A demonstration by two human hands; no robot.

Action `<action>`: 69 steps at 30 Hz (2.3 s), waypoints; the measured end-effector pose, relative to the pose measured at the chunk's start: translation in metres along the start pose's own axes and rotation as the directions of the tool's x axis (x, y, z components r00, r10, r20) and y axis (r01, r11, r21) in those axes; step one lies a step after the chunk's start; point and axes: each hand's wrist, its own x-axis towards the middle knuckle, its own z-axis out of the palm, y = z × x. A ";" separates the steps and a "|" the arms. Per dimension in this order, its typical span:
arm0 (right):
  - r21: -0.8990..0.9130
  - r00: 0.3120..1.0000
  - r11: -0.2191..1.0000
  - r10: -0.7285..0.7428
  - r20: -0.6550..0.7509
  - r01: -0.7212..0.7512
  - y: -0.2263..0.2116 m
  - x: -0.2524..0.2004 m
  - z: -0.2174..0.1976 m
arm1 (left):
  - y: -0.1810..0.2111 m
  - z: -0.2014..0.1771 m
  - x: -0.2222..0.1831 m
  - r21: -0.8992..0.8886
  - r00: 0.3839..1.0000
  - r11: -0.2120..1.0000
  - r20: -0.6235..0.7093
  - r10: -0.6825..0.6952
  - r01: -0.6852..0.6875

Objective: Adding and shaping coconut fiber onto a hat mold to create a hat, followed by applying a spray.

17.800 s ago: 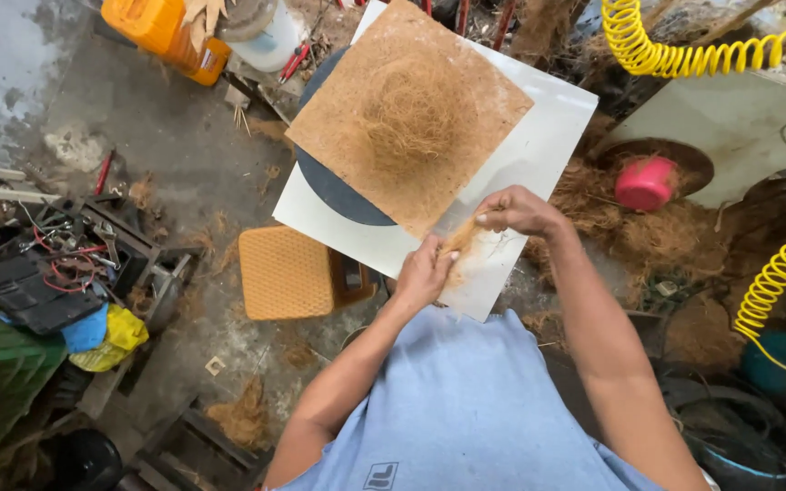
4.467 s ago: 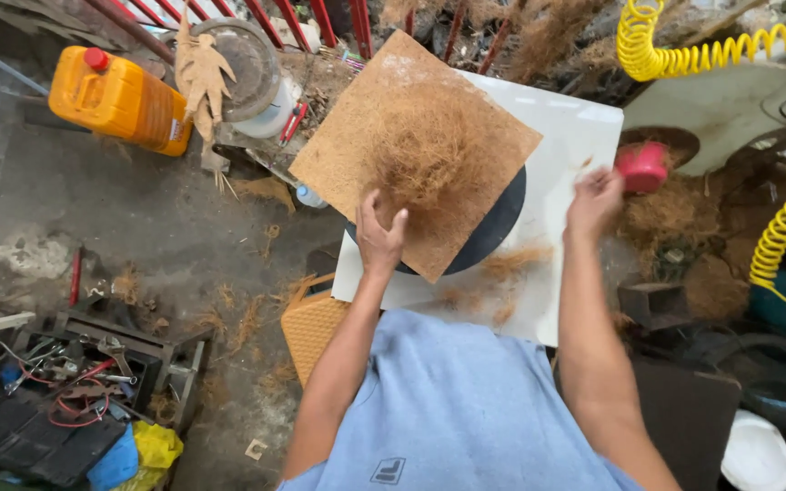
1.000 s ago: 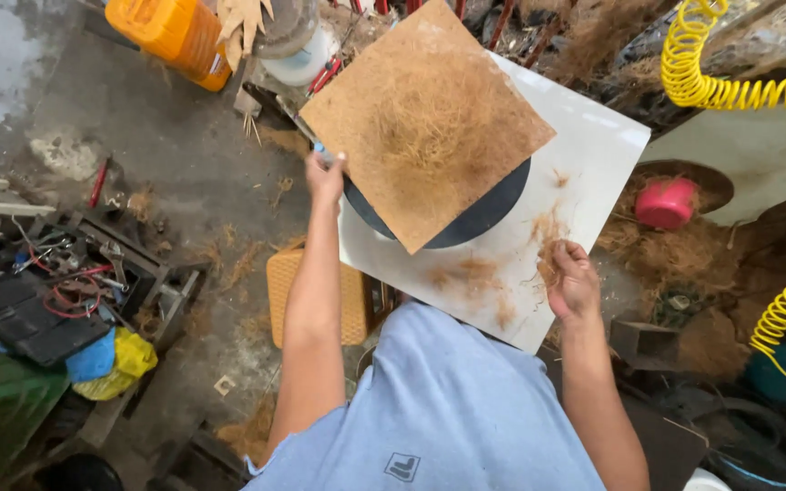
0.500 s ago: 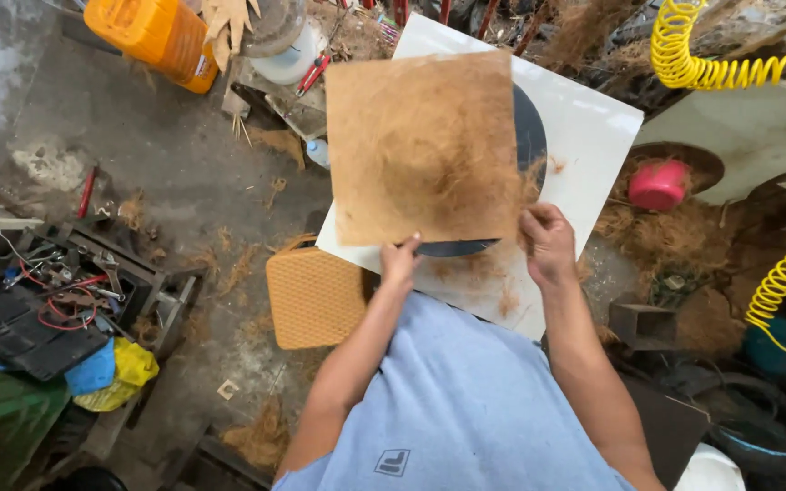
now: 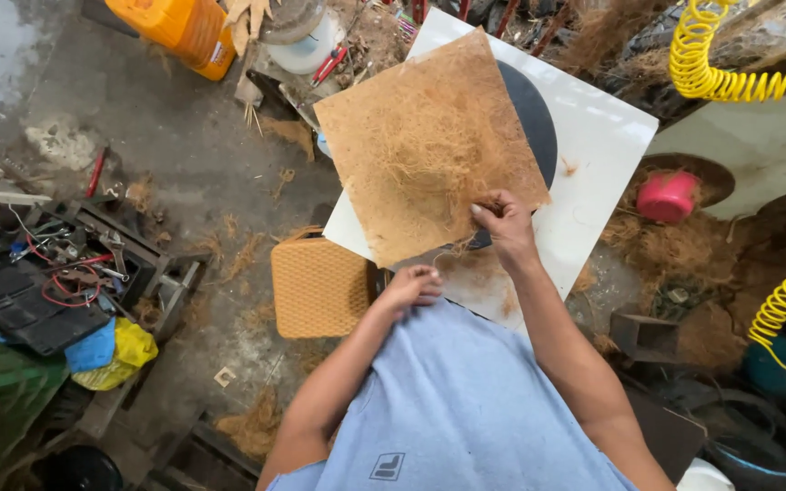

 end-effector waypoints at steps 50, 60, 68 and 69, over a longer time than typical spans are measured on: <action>0.034 0.994 0.995 -0.093 -0.062 0.095 -0.015 0.000 0.072 | 0.163 0.000 -0.036 0.130 0.846 0.842 -0.037 0.532 -0.524; -0.012 1.000 1.000 -0.009 -0.025 0.008 -0.040 -0.011 0.058 | 0.127 -0.017 0.027 0.009 0.785 0.797 -0.164 0.597 -0.604; -0.082 0.989 0.985 0.146 -0.034 -0.149 0.025 0.004 0.033 | 0.120 -0.022 0.035 -0.027 0.751 0.775 -0.272 0.602 -0.631; -0.061 0.987 0.988 0.136 -0.089 -0.141 0.037 0.012 0.027 | 0.120 -0.024 0.040 -0.020 0.739 0.770 -0.295 0.606 -0.638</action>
